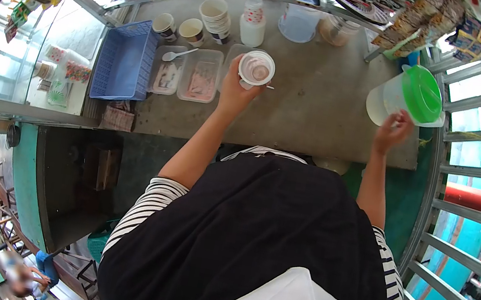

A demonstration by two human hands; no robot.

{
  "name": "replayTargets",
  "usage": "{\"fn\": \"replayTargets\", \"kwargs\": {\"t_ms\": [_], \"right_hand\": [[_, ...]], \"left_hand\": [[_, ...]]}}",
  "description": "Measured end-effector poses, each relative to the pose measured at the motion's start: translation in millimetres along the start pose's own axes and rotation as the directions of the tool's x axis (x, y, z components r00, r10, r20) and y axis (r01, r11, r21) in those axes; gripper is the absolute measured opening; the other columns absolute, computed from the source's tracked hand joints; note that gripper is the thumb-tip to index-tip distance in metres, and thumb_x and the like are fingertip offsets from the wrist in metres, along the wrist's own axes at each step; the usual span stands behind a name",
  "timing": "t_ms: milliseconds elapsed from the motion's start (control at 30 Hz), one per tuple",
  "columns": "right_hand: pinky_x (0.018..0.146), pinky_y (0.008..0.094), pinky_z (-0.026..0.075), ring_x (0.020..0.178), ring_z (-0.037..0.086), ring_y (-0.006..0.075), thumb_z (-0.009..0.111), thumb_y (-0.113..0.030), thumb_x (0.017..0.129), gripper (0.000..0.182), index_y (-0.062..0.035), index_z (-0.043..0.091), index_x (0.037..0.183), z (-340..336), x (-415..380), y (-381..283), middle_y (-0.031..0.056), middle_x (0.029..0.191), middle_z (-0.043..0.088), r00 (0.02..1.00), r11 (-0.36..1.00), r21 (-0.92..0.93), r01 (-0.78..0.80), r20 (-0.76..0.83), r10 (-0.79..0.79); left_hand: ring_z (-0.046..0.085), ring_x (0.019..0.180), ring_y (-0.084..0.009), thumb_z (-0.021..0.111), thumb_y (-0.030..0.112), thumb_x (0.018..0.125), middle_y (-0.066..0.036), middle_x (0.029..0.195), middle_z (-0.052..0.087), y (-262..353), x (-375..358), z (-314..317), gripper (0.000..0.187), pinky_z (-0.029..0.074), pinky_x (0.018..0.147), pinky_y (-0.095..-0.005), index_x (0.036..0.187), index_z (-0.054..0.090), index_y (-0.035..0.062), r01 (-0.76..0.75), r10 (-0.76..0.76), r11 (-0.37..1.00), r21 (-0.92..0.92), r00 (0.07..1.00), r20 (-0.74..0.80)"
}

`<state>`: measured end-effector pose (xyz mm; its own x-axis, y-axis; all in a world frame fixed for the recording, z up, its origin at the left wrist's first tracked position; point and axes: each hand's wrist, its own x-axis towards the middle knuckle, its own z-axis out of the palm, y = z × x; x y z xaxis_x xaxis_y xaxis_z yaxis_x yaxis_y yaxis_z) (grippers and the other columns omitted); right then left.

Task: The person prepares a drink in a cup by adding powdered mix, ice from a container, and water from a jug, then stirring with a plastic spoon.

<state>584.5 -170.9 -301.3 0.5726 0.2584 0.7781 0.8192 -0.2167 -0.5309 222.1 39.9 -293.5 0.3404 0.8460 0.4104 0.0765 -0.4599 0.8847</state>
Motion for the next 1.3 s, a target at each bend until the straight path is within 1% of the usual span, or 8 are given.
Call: {"fn": "replayTargets", "kwargs": {"t_ms": [167, 233, 367, 600, 667, 700, 967, 1300], "right_hand": [[0.085, 0.0367, 0.042, 0.100, 0.054, 0.0212, 0.062, -0.023, 0.094, 0.034, -0.0054, 0.057, 0.123, -37, 36, 83, 0.0085, 0.112, 0.058, 0.919, 0.962, 0.003, -0.272, -0.296, 0.261], [0.090, 0.0384, 0.040, 0.112, 0.054, 0.0232, 0.054, -0.040, 0.098, 0.047, -0.0056, 0.053, 0.130, -42, 55, 62, 0.0088, 0.124, 0.058, 0.612, 0.538, 0.477, -0.696, 0.002, 0.791], [0.099, 0.0435, 0.036, 0.124, 0.051, 0.0232, 0.043, -0.060, 0.097, 0.069, -0.0102, 0.044, 0.144, -35, 70, 105, 0.0078, 0.140, 0.053, 0.527, 0.377, 0.518, -0.768, 0.177, 0.831], [0.113, 0.0490, 0.031, 0.127, 0.052, 0.0290, 0.041, -0.061, 0.098, 0.072, -0.0036, 0.047, 0.142, -26, 117, 172, 0.0117, 0.139, 0.056, 0.443, 0.056, 0.610, -0.790, 0.507, 0.740], [0.103, 0.0419, 0.044, 0.116, 0.059, 0.0263, 0.063, -0.036, 0.097, 0.063, -0.0007, 0.040, 0.144, -15, 112, 285, 0.0149, 0.133, 0.058, 0.888, 0.941, 0.313, -0.131, 0.458, -0.028], [0.103, 0.0419, 0.044, 0.116, 0.059, 0.0263, 0.063, -0.036, 0.097, 0.063, -0.0007, 0.040, 0.144, -14, 115, 279, 0.0149, 0.133, 0.058, 0.886, 0.939, 0.319, -0.129, 0.462, -0.035], [0.087, 0.0340, 0.054, 0.097, 0.068, 0.0193, 0.054, -0.025, 0.102, 0.031, -0.0004, 0.062, 0.119, -22, 135, 140, 0.0104, 0.106, 0.070, 0.554, -0.016, 0.594, -0.804, 0.759, 0.342], [0.082, 0.0300, 0.055, 0.091, 0.069, 0.0173, 0.051, -0.035, 0.102, 0.038, -0.0030, 0.066, 0.116, 26, 125, 42, 0.0064, 0.104, 0.071, 0.436, 0.120, 0.419, -0.900, 0.872, 0.225]], "left_hand": [[0.062, 0.115, -0.0202, 0.085, 0.018, 0.075, -0.013, 0.126, 0.060, -16, -23, 40, 0.076, 0.053, 0.092, -0.0331, 0.137, 0.044, 0.0026, 0.186, -0.137, 0.973, -0.135, 0.940, 0.313], [0.062, 0.115, -0.0213, 0.088, 0.022, 0.071, -0.011, 0.123, 0.062, -9, -26, 53, 0.073, 0.051, 0.096, -0.0352, 0.132, 0.051, 0.0021, 0.255, -0.193, 0.956, -0.146, 0.919, 0.343], [0.058, 0.121, -0.0285, 0.088, 0.028, 0.069, -0.014, 0.128, 0.062, -19, -34, 76, 0.077, 0.045, 0.102, -0.0376, 0.133, 0.053, 0.0028, 0.201, -0.179, 0.980, 0.000, 0.873, 0.454], [0.062, 0.117, -0.0268, 0.088, 0.028, 0.070, -0.013, 0.124, 0.065, -20, -45, 85, 0.072, 0.047, 0.100, -0.0367, 0.129, 0.056, 0.0024, 0.203, -0.206, 0.977, 0.066, 0.821, 0.533], [0.062, 0.116, -0.0257, 0.087, 0.026, 0.070, -0.012, 0.124, 0.065, -19, -48, 79, 0.069, 0.047, 0.099, -0.0358, 0.128, 0.057, 0.0028, 0.248, -0.271, 0.962, 0.115, 0.808, 0.523], [0.062, 0.116, -0.0257, 0.087, 0.026, 0.070, -0.012, 0.124, 0.065, -20, -50, 76, 0.069, 0.047, 0.099, -0.0358, 0.128, 0.057, 0.0028, 0.250, -0.273, 0.961, 0.115, 0.812, 0.516], [0.060, 0.118, -0.0216, 0.088, 0.024, 0.072, -0.011, 0.126, 0.063, -46, -64, 69, 0.075, 0.046, 0.101, -0.0345, 0.135, 0.052, 0.0031, 0.337, -0.282, 0.941, -0.042, 0.843, 0.458], [0.061, 0.113, -0.0186, 0.087, 0.018, 0.073, -0.010, 0.122, 0.064, -57, -55, 94, 0.071, 0.048, 0.097, -0.0321, 0.133, 0.052, 0.0024, 0.336, -0.249, 0.933, -0.132, 0.864, 0.438]]}}
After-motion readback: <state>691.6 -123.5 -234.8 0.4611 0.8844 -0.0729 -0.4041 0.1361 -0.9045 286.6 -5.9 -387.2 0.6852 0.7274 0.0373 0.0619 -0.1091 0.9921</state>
